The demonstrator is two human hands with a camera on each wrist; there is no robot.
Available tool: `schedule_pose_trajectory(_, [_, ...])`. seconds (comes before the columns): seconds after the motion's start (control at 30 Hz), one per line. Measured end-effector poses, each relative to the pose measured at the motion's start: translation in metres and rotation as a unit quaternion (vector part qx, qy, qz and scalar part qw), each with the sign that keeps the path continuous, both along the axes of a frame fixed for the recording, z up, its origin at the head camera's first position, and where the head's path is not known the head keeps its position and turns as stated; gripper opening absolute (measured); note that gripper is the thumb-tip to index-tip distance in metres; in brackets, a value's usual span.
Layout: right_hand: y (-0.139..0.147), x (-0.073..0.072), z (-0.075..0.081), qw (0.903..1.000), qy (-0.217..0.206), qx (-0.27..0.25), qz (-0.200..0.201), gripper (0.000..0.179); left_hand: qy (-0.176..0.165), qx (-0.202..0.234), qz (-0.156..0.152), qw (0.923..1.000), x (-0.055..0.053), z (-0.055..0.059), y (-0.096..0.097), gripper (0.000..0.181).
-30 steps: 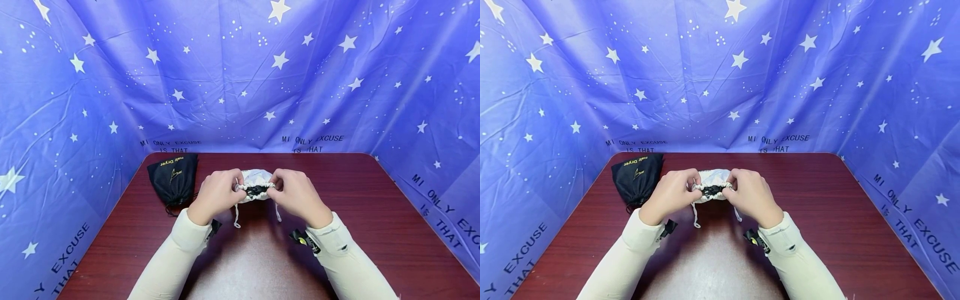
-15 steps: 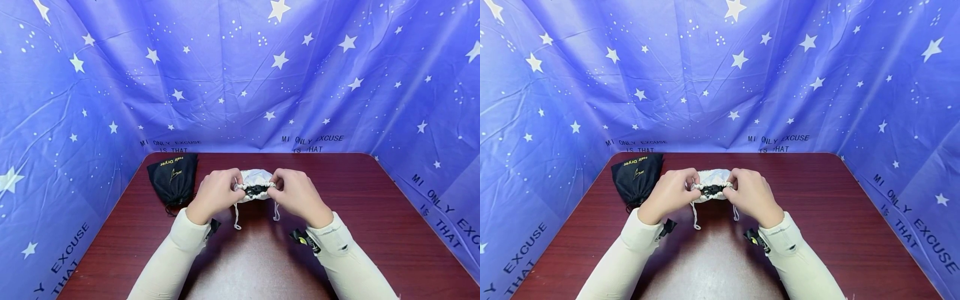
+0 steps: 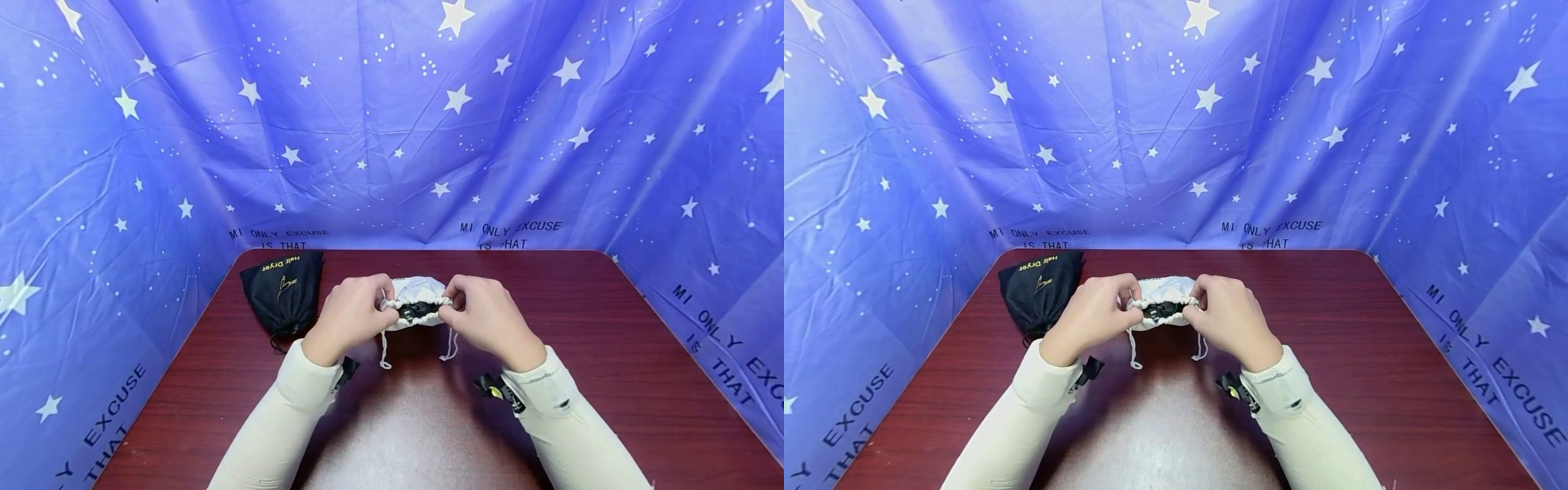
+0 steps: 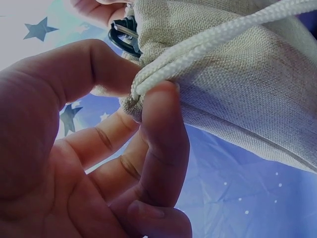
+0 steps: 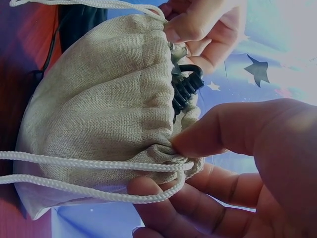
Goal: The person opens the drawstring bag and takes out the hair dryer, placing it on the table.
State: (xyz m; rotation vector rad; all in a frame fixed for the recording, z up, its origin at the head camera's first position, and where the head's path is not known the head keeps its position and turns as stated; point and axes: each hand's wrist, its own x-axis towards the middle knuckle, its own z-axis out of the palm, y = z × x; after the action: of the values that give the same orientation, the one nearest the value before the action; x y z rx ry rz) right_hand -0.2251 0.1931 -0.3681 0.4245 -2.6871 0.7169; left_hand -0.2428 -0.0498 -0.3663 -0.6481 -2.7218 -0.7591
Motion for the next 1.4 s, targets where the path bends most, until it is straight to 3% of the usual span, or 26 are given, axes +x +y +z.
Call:
schedule_pose_trajectory(0.73, [0.0029,-0.0006,-0.0001,1.0,-0.007,-0.002,-0.004,0.006,-0.006,0.001,0.002,1.0,0.0007,0.0018,-0.003,0.015])
schedule_pose_trajectory(1.4, [0.0067,-0.0014,0.002,0.9999,-0.013,0.003,-0.011,0.005,0.013,-0.004,0.006,0.9999,-0.0016,0.0016,-0.0056,0.014])
